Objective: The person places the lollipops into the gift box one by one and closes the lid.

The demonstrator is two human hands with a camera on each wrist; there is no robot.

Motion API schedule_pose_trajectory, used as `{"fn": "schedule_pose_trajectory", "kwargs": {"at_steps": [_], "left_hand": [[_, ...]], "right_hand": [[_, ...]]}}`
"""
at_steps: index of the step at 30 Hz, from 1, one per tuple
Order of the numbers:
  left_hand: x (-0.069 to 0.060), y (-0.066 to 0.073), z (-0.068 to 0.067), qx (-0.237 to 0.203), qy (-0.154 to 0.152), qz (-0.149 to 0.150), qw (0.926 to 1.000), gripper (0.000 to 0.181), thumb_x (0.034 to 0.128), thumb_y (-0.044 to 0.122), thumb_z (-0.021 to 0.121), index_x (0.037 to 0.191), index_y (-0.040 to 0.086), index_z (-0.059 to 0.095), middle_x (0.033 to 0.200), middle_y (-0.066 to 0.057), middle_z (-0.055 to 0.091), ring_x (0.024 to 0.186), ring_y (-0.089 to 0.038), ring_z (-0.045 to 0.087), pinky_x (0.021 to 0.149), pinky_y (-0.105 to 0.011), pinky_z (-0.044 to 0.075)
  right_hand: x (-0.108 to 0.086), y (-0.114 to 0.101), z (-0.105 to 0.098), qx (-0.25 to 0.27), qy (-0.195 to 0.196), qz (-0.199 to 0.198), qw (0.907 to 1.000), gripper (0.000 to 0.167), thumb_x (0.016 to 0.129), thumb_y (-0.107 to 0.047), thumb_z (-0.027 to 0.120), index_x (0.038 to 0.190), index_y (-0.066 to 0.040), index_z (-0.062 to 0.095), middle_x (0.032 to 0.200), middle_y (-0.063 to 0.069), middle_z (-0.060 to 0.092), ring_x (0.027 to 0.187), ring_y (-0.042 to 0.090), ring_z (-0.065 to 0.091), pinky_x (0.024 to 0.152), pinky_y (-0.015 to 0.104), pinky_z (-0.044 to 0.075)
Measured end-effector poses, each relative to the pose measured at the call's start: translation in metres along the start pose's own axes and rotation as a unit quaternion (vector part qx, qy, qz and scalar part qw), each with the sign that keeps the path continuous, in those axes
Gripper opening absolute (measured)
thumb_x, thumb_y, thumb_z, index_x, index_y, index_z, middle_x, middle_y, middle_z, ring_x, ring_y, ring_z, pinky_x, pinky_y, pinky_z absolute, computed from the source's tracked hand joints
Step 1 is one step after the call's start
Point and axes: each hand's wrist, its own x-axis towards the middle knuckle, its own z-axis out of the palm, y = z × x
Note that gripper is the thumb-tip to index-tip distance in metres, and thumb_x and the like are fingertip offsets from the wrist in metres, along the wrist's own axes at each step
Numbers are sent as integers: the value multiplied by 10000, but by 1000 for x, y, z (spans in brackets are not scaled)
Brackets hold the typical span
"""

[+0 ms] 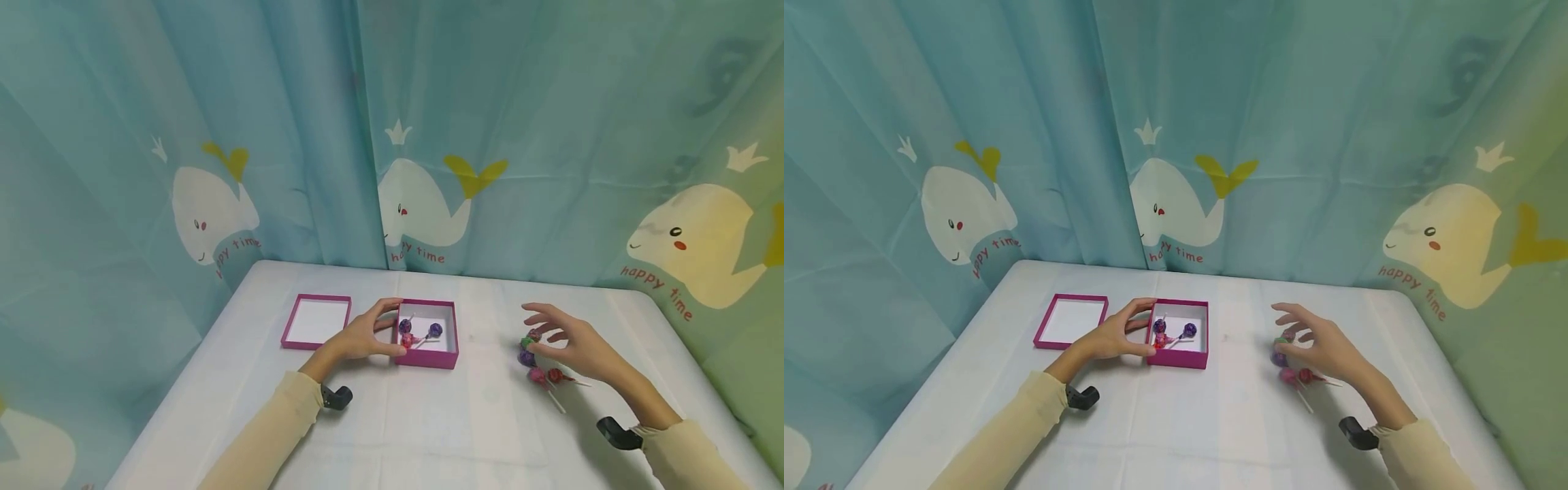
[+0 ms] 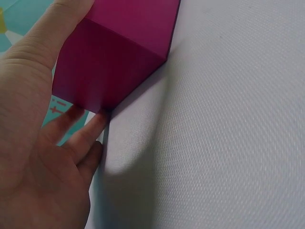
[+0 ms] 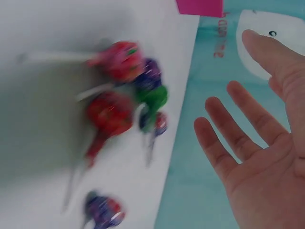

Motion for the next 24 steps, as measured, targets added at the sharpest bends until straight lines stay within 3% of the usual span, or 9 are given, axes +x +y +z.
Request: {"fn": "schedule_pose_trajectory", "kwargs": {"at_steps": [8,18,24], "left_hand": [[1,-1,0,17,-24,-21,10000,983,806,281,905,1586,266,308,1653,-47,323,1452,-311,433,1218,-515,277],[1,-1,0,81,-27,-26,10000,980,805,320,904,1581,288,306,1652,-41,327,1451,-302,437,1218,-516,276],[0,1,0,60,-31,-19,10000,967,812,293,900,1579,284,311,1655,-54,322,1455,-308,430,1219,-524,272]], "right_hand": [[-38,10,-1,208,-150,232,9994,647,881,-101,821,1451,-77,517,1184,159,704,958,215,724,752,341,618],[-63,24,8,300,76,137,9994,581,822,6,837,1344,3,582,1054,157,731,852,114,732,714,225,590],[-68,28,12,88,211,326,9992,477,805,-15,853,1241,-15,659,991,71,748,811,22,691,682,198,575]]}}
